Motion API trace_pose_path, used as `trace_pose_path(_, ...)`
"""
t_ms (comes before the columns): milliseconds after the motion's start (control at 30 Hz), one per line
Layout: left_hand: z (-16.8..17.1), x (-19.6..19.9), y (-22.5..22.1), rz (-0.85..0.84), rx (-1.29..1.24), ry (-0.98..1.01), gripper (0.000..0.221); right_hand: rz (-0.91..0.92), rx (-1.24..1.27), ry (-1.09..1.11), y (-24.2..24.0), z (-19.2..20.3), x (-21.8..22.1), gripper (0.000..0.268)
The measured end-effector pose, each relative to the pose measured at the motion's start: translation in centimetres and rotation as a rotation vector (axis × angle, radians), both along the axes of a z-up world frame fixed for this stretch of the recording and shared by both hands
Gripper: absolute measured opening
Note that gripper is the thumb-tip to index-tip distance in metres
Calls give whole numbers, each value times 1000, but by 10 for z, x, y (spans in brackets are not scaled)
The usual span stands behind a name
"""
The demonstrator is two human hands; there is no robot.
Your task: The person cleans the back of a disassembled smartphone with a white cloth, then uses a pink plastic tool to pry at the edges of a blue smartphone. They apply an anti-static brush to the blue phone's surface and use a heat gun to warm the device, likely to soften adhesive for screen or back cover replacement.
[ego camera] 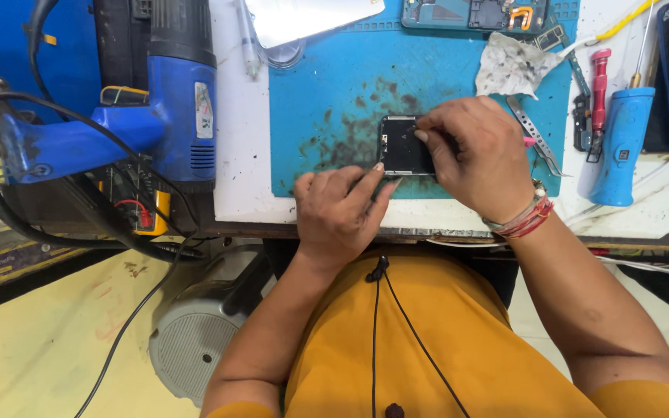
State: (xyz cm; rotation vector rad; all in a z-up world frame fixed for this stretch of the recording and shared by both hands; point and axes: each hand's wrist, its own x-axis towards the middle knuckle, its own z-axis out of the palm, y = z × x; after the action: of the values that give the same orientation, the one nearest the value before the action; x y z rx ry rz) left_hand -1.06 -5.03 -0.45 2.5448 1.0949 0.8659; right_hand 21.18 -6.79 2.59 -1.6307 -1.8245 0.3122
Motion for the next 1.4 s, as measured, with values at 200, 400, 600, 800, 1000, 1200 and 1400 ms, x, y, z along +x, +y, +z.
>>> trace_pose_path(200, 0, 12, -4, -179, -56, -53, 21, -22, 12, 28, 7, 2, -10, 10)
trace_pose_path(400, 7, 31, -6, -154, -72, -3, 32, -45, -15, 4, 15, 2, -21, 12)
trace_pose_path(600, 6, 30, -5, -152, -72, 1, 30, -42, -52, 2, 19, 3, -24, 13)
trace_pose_path(800, 4, 30, -5, -148, -77, -15, 30, -32, -78, -11, 21, 5, -27, 11)
trace_pose_path(1000, 5, 30, -5, -140, -71, -6, 27, 49, -94, 5, 26, 6, -25, 7)
trace_pose_path(1200, 6, 30, -4, -133, -75, -27, 24, 102, -77, -21, 25, 6, -22, 12)
trace_pose_path(1400, 7, 31, -4, -132, -87, -5, 23, 246, -60, -84, 27, 6, -17, 24)
